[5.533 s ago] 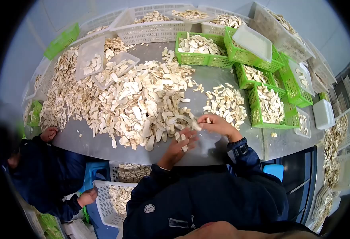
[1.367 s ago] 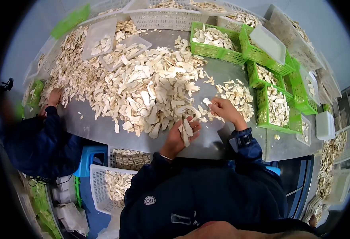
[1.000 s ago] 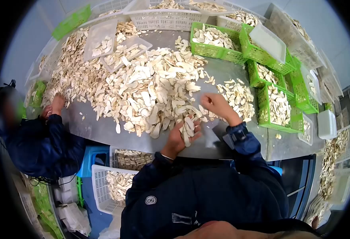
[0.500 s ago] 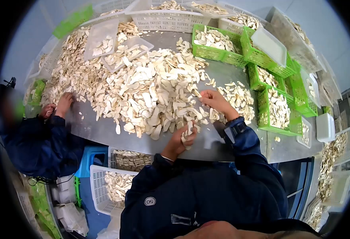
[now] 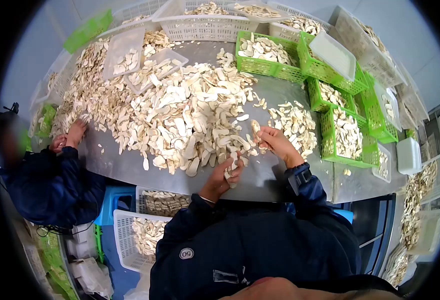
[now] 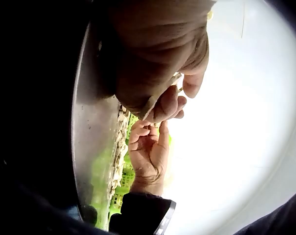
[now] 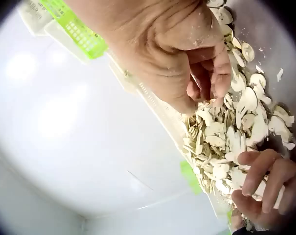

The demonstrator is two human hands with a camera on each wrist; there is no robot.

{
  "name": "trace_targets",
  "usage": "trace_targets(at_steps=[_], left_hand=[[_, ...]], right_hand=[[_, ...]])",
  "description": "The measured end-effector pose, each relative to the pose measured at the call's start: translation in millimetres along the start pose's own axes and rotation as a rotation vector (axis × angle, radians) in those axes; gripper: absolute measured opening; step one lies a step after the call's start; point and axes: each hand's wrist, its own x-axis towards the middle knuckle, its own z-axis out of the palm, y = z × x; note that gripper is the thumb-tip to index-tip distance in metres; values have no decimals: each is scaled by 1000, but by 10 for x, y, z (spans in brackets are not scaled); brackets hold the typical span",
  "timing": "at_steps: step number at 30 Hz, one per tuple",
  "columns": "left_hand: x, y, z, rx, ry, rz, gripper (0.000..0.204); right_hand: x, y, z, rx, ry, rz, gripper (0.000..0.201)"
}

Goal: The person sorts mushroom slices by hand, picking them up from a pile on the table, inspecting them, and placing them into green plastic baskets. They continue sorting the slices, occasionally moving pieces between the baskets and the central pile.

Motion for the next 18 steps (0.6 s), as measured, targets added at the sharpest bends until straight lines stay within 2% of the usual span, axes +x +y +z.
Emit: trace_targets(at_steps=[3, 7, 10, 13, 16, 18], left_hand=[[7, -9, -3, -39, 5, -9, 34], [37, -20, -96, -49, -81, -1, 38], [37, -26, -92, -40, -81, 9, 38], [33, -23, -72, -39, -66, 10, 37], [25, -17, -40, -18, -42, 11, 36], [15, -10, -14, -12, -11, 8, 36]], right_hand=[[-8, 106, -62, 37, 57, -14, 22], [-26, 186, -137, 173, 164, -42, 14], [-30, 209, -171, 228, 192, -43, 14], [-76, 157, -175, 161, 186, -61, 18], [-139, 24, -77, 177, 261, -20, 22], [-102, 71, -109, 174, 239, -3, 24]])
